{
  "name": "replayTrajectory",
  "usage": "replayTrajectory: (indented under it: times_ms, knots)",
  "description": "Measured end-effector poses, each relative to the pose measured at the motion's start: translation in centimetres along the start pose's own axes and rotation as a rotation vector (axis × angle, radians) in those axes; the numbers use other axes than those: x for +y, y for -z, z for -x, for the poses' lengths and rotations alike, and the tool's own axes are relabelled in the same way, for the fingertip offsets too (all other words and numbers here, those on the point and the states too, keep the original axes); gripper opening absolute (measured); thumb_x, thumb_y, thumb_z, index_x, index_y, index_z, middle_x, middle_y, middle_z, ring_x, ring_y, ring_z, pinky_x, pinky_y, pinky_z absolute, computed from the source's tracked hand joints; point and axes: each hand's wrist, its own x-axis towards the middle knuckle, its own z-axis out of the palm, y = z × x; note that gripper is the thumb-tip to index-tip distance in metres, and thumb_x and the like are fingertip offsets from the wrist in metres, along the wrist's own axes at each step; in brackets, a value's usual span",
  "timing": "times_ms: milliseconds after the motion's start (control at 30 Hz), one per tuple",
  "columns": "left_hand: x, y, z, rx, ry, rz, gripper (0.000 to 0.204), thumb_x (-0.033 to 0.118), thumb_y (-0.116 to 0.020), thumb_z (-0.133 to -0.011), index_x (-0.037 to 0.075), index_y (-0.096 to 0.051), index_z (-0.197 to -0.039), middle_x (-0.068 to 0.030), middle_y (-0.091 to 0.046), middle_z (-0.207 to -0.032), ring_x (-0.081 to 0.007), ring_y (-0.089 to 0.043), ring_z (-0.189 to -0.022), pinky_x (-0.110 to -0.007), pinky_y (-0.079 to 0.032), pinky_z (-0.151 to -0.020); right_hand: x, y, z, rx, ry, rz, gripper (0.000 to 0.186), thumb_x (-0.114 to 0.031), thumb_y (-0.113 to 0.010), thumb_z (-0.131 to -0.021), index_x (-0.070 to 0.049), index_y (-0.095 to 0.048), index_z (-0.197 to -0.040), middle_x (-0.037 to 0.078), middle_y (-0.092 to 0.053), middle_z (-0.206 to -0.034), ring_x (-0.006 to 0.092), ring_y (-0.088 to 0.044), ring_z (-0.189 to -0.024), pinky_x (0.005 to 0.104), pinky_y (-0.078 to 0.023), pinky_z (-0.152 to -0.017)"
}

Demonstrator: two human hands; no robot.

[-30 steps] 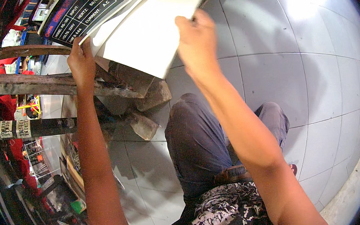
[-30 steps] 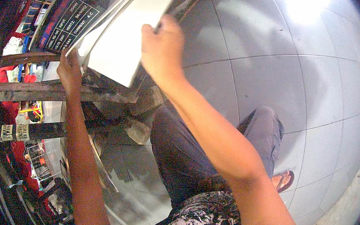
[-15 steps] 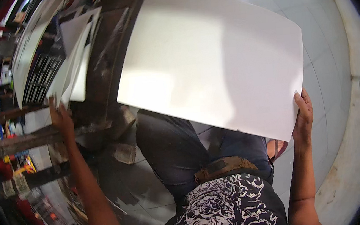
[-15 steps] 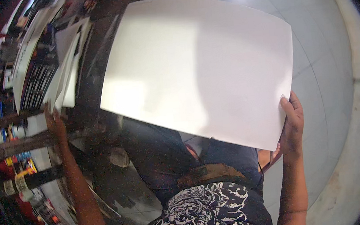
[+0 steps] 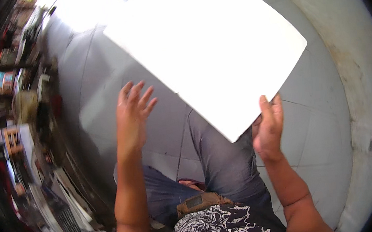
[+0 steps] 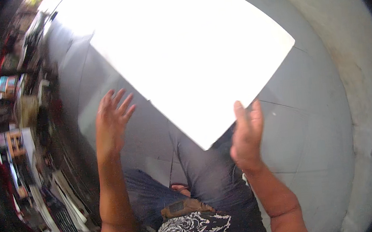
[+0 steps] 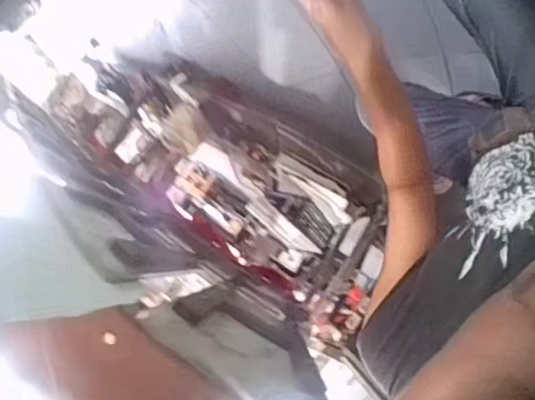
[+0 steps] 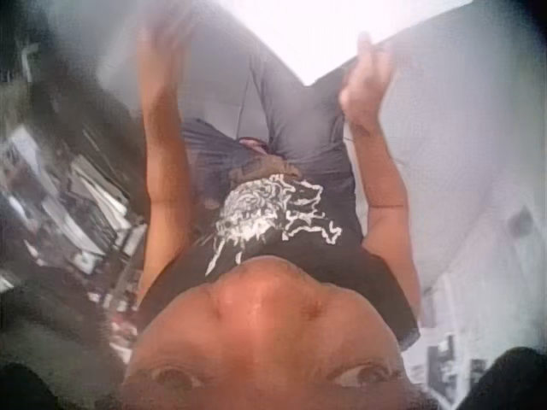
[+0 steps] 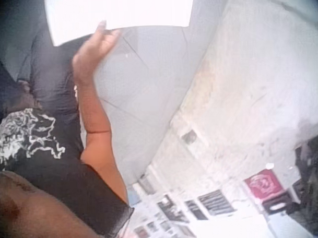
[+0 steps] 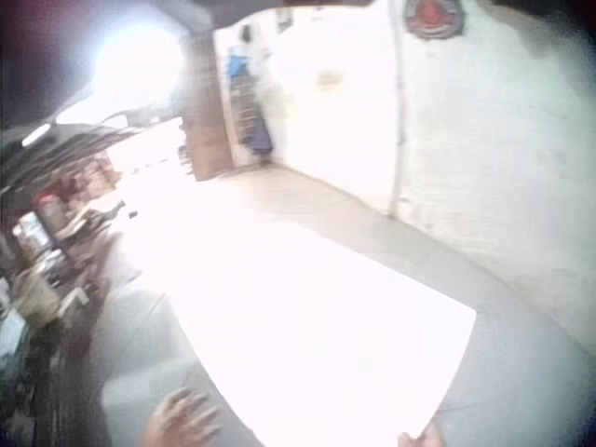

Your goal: The person places a paper sheet onto a cardboard guide, lowers a screen printing frame over it, and applies ink. They then move the printed sheet to a drying machine and place a new blank sheet on the guide.

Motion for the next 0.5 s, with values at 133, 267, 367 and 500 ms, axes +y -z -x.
replayTrajectory:
  times_ms: [133,267,367,500]
  knots:
    - [3.2,-16.8,-4.8,0.021,0.069,-0.112,0.085,0.051,-0.048,-0.094,-0.001,-0.007,-0.148,-0.0296,-0.011,-0.152,-0.0461,-0.025,-0.137,-0.057,-0.029,-0.108,-5.9,0.8,-1.2,0.105,0.352,0.431,0.017,-0.01,-0.057,-0.091,0.003,-0.056,-0.102,0.016,-0.062,-0.096,0.026,-0.062,-0.088,0.0371,-0.048,-0.076]
    - [7.1,-26.5,-8.9,-0.142,0.173,0.338,0.085,0.058,-0.048,-0.092,0.001,-0.018,-0.147,-0.0253,-0.026,-0.149,-0.0405,-0.032,-0.135,-0.054,-0.029,-0.11,-13.3,-0.7,-4.7,-0.236,0.629,0.777,0.036,-0.002,-0.064,-0.078,-0.004,-0.063,-0.114,0.011,-0.06,-0.125,0.0316,-0.058,-0.111,0.0391,-0.047,-0.093]
    - [9.6,-31.2,-10.1,-0.118,0.233,0.461,0.084,0.058,-0.048,-0.091,0.002,-0.021,-0.146,-0.0241,-0.029,-0.148,-0.0389,-0.034,-0.134,-0.053,-0.03,-0.109,-18.0,-0.9,-6.7,-0.306,0.853,1.113,0.038,-0.007,-0.065,-0.078,-0.01,-0.065,-0.116,0.01,-0.06,-0.126,0.0276,-0.052,-0.118,0.0427,-0.042,-0.097]
    - [13.6,-35.1,-7.4,-0.026,0.261,0.519,0.082,0.059,-0.047,-0.091,0.002,-0.024,-0.145,-0.0224,-0.033,-0.146,-0.0368,-0.037,-0.132,-0.051,-0.032,-0.108,-29.5,-0.7,-5.0,-0.417,0.777,1.238,0.037,-0.01,-0.069,-0.075,-0.013,-0.068,-0.112,0.006,-0.06,-0.126,0.0258,-0.051,-0.118,0.0462,-0.036,-0.099]
